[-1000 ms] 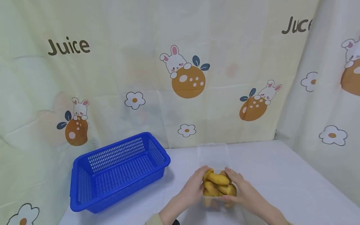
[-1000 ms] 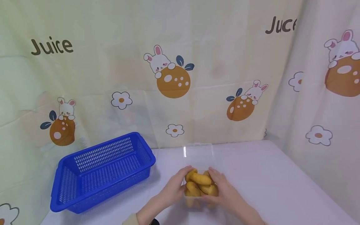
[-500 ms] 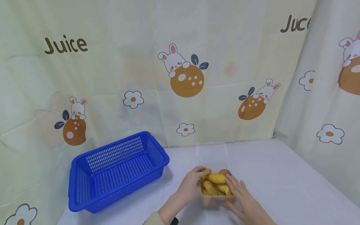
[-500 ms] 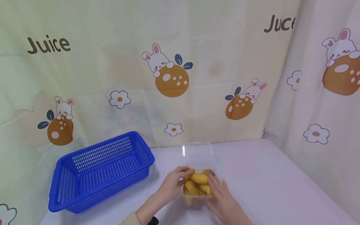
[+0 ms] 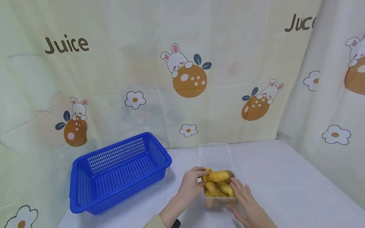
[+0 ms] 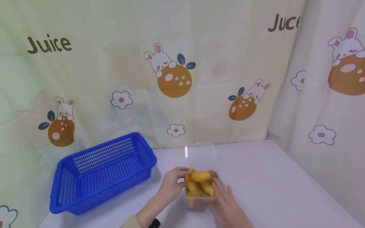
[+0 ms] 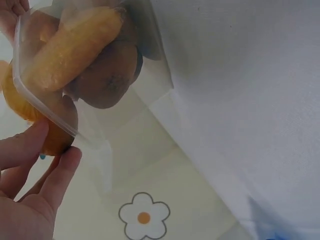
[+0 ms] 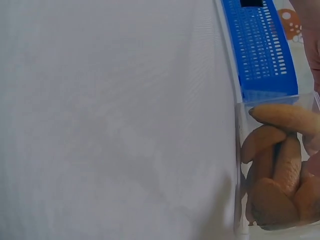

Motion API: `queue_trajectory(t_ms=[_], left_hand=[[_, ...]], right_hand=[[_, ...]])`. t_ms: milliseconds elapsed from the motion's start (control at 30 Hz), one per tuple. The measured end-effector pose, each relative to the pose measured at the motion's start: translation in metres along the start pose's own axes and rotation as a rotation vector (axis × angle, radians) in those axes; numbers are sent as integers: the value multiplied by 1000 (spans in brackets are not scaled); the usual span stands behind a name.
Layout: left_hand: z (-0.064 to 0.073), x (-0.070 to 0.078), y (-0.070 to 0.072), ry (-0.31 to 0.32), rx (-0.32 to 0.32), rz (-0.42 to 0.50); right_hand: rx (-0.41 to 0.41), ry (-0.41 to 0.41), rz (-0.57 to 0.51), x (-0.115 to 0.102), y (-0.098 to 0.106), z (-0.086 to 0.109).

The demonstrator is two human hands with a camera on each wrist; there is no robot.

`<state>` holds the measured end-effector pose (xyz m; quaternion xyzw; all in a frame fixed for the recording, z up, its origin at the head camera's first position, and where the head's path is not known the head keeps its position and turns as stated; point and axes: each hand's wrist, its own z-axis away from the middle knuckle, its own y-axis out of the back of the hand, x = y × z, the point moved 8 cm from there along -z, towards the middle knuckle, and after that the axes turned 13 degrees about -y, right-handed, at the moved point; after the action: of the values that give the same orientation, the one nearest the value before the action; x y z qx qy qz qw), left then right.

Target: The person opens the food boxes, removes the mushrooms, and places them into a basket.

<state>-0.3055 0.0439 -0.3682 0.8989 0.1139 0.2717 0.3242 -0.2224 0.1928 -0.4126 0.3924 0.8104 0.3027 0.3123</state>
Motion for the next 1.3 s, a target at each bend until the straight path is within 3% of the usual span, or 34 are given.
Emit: queue_trajectory(t_ms=[133,333,567,833,933,1100,1300], left_hand=[[0,1,-1,-18,22,19],[2,0,1,7,94,31],[3,3,3,23,131,32],[-1,10,15,4,219,27],[0,7,21,40,233,62],[3,0,49,79,324,103],[16,-12,100,90,477,3]], right_hand=[[19,-7,-1,0,3,1],[30,15,-34,-5,4,-1],[65,28,-1,-7,5,-2],[56,13,27,-6,5,-2],[54,7,29,-6,4,-2],[63,9,23,-6,2,-2],[70,12,30,-3,0,-2]])
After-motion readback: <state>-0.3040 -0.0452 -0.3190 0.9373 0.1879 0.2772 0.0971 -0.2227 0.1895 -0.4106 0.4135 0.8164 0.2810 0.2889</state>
